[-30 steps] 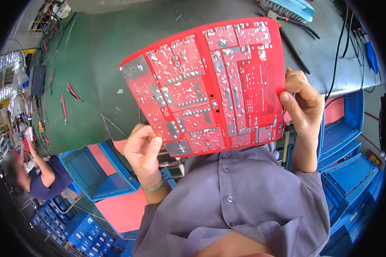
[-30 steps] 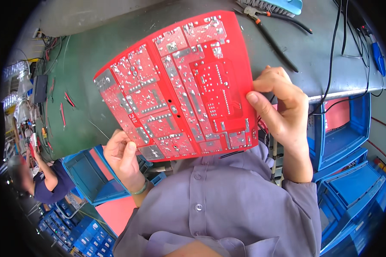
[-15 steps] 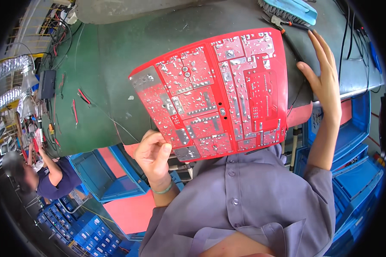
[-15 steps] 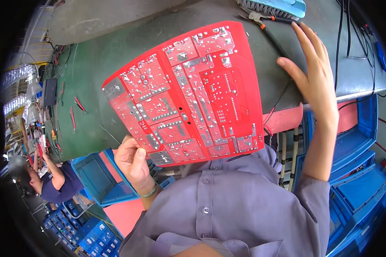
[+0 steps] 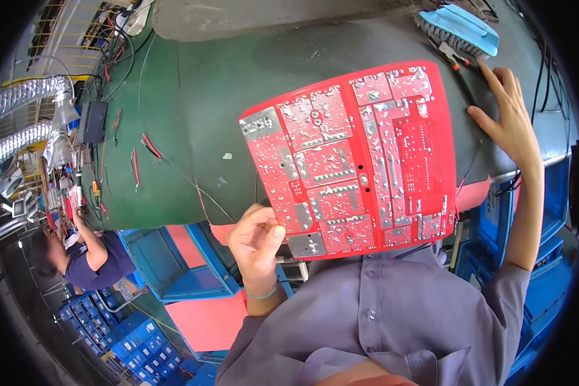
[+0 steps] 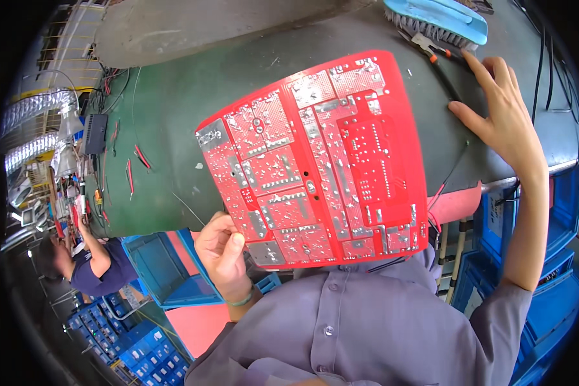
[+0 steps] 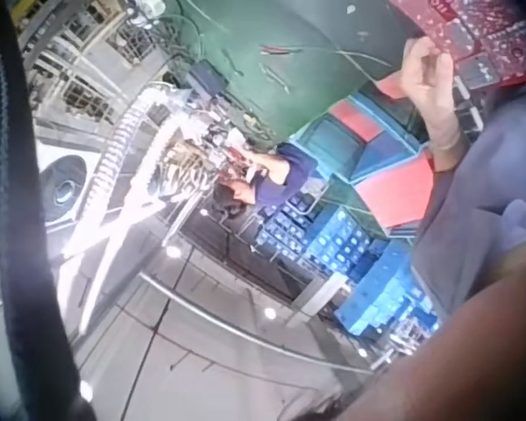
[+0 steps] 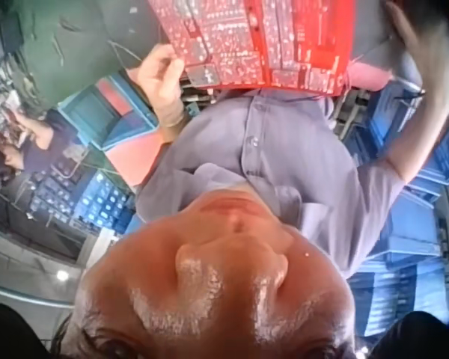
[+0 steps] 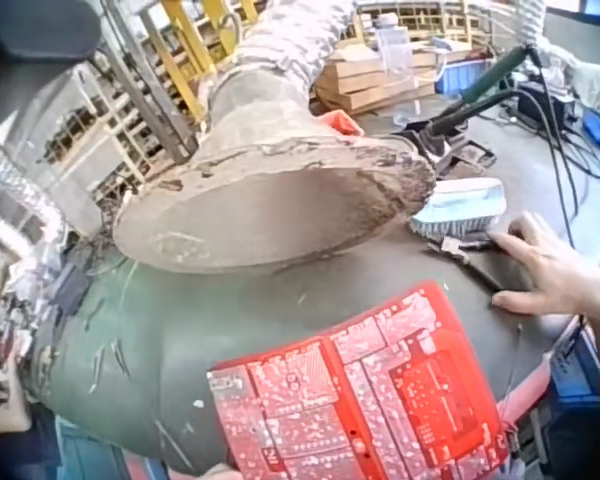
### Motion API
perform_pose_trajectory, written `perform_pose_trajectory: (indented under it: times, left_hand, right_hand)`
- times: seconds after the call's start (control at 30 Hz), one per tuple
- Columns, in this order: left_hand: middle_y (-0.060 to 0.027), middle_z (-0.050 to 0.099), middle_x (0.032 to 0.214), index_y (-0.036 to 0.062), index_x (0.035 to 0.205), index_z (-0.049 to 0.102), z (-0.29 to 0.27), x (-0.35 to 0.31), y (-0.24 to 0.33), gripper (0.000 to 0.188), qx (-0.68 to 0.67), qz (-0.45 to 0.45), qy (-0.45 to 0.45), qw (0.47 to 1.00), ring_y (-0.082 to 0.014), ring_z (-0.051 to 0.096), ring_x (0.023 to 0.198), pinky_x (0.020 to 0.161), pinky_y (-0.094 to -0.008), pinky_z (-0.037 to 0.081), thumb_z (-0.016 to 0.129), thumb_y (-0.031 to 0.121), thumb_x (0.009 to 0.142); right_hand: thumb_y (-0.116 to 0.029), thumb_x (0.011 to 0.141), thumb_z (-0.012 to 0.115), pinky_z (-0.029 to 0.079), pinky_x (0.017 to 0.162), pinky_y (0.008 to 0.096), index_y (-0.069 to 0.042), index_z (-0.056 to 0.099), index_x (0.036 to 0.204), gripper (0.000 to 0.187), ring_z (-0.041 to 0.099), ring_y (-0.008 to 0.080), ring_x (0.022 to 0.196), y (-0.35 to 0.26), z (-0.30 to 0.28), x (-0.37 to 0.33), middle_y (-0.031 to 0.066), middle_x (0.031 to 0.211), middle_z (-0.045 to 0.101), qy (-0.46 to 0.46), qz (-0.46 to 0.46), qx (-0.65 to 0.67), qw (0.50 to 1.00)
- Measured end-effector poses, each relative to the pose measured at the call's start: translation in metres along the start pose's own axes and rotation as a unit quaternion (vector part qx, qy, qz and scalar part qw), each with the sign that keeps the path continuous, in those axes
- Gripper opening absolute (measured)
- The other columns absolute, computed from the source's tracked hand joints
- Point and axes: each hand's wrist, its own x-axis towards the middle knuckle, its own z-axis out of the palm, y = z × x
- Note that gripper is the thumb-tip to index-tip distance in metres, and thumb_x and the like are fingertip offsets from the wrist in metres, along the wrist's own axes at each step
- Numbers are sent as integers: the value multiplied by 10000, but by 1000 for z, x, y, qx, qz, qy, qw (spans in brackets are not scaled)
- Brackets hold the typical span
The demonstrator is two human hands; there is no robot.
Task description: The recorder is performing assembly work on a large red printed circuit board (PCB), involving soldering, trimming leads with nippers, and cleaning with a brush.
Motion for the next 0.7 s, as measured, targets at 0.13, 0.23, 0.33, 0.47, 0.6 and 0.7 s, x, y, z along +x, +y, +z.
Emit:
perform_pose_trajectory:
  times: [0.13, 0.23, 0.33, 0.47, 0.6, 0.7]
  left_hand:
    - [-31, 504, 773, -60, 937, 570, -5, 4, -3, 208, 0, -1, -18, 1000, -78, 481, 695, 635, -189, 371, 617, 5, 746]
    - [-36, 510, 776, -67, 932, 567, 0, 1, 1, 208, 4, 0, -3, 1000, -81, 487, 693, 637, -190, 372, 611, 1, 740]
    - [-39, 511, 774, -71, 926, 566, 1, 5, 0, 213, 8, 4, 3, 1000, -85, 488, 692, 638, -192, 371, 612, 3, 732]
    - [-42, 511, 768, -75, 910, 566, -1, 5, -4, 219, 6, 4, 7, 1000, -91, 483, 686, 639, -195, 365, 622, 10, 717]
    - [-45, 509, 770, -75, 908, 565, -1, 4, -5, 217, 6, 15, 13, 1000, -94, 473, 683, 645, -196, 358, 622, 14, 719]
    - [-49, 506, 769, -78, 916, 560, -1, 3, -7, 222, 0, 15, 10, 1000, -98, 472, 694, 659, -201, 357, 617, 10, 720]
  right_hand:
    - [-119, 727, 528, 344, 907, 335, 3, 408, 1165, 471, 441, 314, 1055, -1, -4, -8, 164, 1128, 428, -14, 27, 20, 999]
    - [-104, 748, 489, 387, 834, 335, 15, 434, 1115, 389, 498, 310, 938, -12, -8, -30, 166, 1024, 475, 47, 45, 42, 997]
    - [-77, 728, 494, 399, 810, 330, 0, 423, 1178, 462, 503, 302, 925, -33, -29, -55, 177, 1041, 483, 86, -10, 56, 995]
    - [-84, 614, 684, 428, 764, 339, -28, 462, 1189, 619, 497, 284, 942, -83, -49, -66, 146, 1044, 470, 15, -59, 42, 997]
    - [-123, 595, 704, 421, 691, 333, -37, 476, 1179, 632, 478, 249, 857, -95, -50, -60, 123, 1008, 472, -7, -90, -67, 994]
    - [-133, 605, 699, 401, 667, 334, -35, 477, 1174, 619, 466, 239, 822, -96, -51, -58, 118, 1007, 473, 7, -92, -97, 991]
